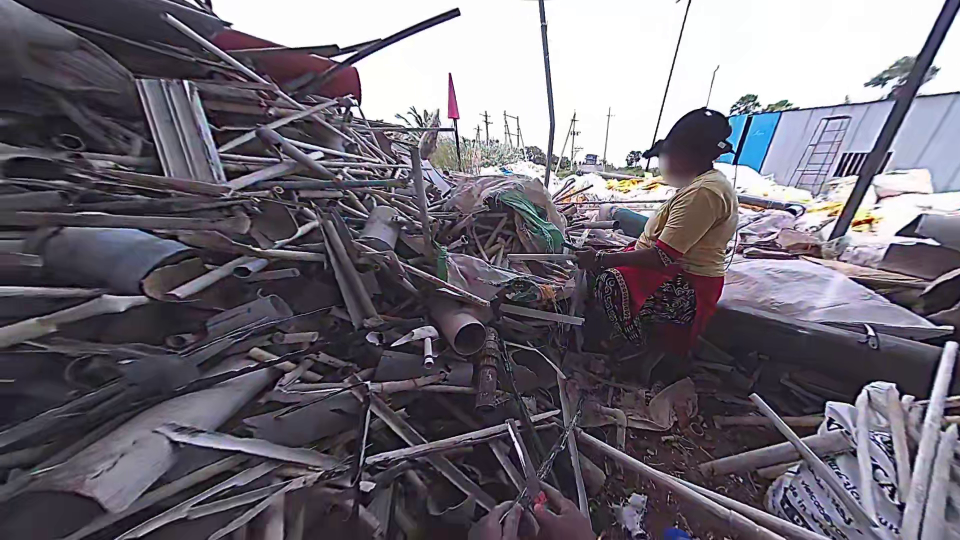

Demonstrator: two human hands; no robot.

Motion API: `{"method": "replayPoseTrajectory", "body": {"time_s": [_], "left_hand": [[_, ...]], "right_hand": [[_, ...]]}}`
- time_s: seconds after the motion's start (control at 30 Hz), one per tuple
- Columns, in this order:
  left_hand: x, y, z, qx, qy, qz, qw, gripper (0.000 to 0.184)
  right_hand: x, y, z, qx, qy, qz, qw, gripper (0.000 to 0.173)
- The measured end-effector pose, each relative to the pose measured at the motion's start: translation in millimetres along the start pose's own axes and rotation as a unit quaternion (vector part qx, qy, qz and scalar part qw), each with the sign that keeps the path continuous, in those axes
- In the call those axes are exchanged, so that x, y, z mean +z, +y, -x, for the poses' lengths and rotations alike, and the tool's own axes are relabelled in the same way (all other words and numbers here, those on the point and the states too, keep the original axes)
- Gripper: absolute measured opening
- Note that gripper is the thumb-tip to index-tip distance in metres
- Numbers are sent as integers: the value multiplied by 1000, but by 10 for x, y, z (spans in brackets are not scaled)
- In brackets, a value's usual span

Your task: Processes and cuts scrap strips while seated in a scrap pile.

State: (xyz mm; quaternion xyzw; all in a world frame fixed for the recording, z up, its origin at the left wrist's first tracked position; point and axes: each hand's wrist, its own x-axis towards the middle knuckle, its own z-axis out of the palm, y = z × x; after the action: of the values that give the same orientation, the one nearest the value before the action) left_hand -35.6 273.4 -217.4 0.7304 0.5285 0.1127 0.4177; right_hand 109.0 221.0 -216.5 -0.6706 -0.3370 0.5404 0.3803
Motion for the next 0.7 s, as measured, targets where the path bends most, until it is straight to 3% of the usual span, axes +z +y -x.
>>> {"method": "replayPoseTrajectory", "body": {"time_s": [0.13, 0.27, 0.53, 0.7], "left_hand": [[-60, 65, 6, -37, 28, 74, 996, 45], [-137, 133, -30, -67, 37, 65, 995, 45], [-149, 92, -92, -53, 56, 77, 994, 42], [-121, 11, -121, -54, 65, 62, 994, 44]], "right_hand": [[133, 70, -64, -9, 11, -8, 1000, 55], [232, 7, -62, -8, 26, -16, 999, 55], [269, -96, -81, 14, 28, -33, 999, 52], [317, 102, -195, -12, 36, -6, 999, 52]]}}
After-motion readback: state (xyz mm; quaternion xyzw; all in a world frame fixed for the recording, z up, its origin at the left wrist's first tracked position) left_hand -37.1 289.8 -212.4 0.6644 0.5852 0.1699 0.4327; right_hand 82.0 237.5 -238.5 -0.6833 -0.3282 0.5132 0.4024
